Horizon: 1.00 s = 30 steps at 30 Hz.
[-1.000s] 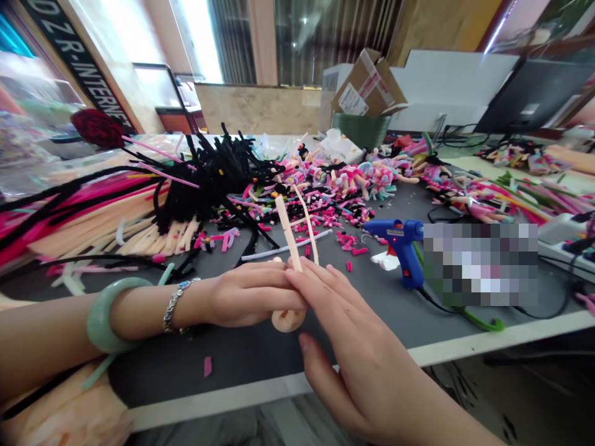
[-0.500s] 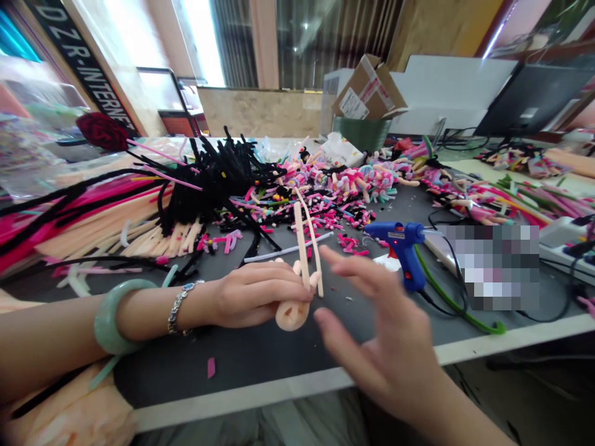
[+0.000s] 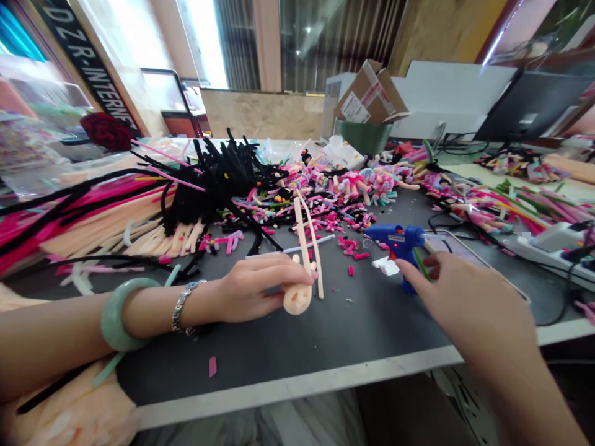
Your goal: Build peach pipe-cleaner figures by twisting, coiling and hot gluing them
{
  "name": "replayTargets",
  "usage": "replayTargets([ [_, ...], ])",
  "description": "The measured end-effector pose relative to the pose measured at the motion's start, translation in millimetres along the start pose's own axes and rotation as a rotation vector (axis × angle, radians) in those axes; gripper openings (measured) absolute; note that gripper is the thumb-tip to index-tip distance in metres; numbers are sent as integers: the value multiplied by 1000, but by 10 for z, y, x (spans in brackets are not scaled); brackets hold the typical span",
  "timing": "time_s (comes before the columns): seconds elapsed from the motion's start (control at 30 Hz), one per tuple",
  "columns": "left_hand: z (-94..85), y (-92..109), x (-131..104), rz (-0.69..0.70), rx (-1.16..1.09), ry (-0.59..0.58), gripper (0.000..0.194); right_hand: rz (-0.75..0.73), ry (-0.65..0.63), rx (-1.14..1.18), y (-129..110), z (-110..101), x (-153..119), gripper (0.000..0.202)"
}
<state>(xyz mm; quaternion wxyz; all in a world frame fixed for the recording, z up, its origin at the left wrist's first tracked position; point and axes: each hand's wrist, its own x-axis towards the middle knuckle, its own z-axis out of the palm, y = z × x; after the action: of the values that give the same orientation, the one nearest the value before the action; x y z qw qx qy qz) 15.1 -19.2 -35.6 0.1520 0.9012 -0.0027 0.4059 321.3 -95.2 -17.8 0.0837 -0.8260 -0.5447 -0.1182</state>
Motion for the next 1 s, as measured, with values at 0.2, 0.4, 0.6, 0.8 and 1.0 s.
replayTargets([
  [0.2, 14, -17, 12, 20, -4, -15, 30, -24, -60, -5, -279, 150, 98, 53],
  [0.4, 10, -25, -12, -45, -19, 0, 33, -20, -45, 172, -362, 156, 113, 42],
  [0.6, 9, -28, -12, -126, -1, 24, 27, -9, -39, 454, -344, 113, 55, 37],
  [0.8, 10, -24, 2, -135, 49, 53, 26, -136, -73, 1176, -261, 162, -51, 28],
  [1.0, 8, -25, 3, -133, 81, 74, 24, -63, -248, 1335, -339, 28, -277, 28],
])
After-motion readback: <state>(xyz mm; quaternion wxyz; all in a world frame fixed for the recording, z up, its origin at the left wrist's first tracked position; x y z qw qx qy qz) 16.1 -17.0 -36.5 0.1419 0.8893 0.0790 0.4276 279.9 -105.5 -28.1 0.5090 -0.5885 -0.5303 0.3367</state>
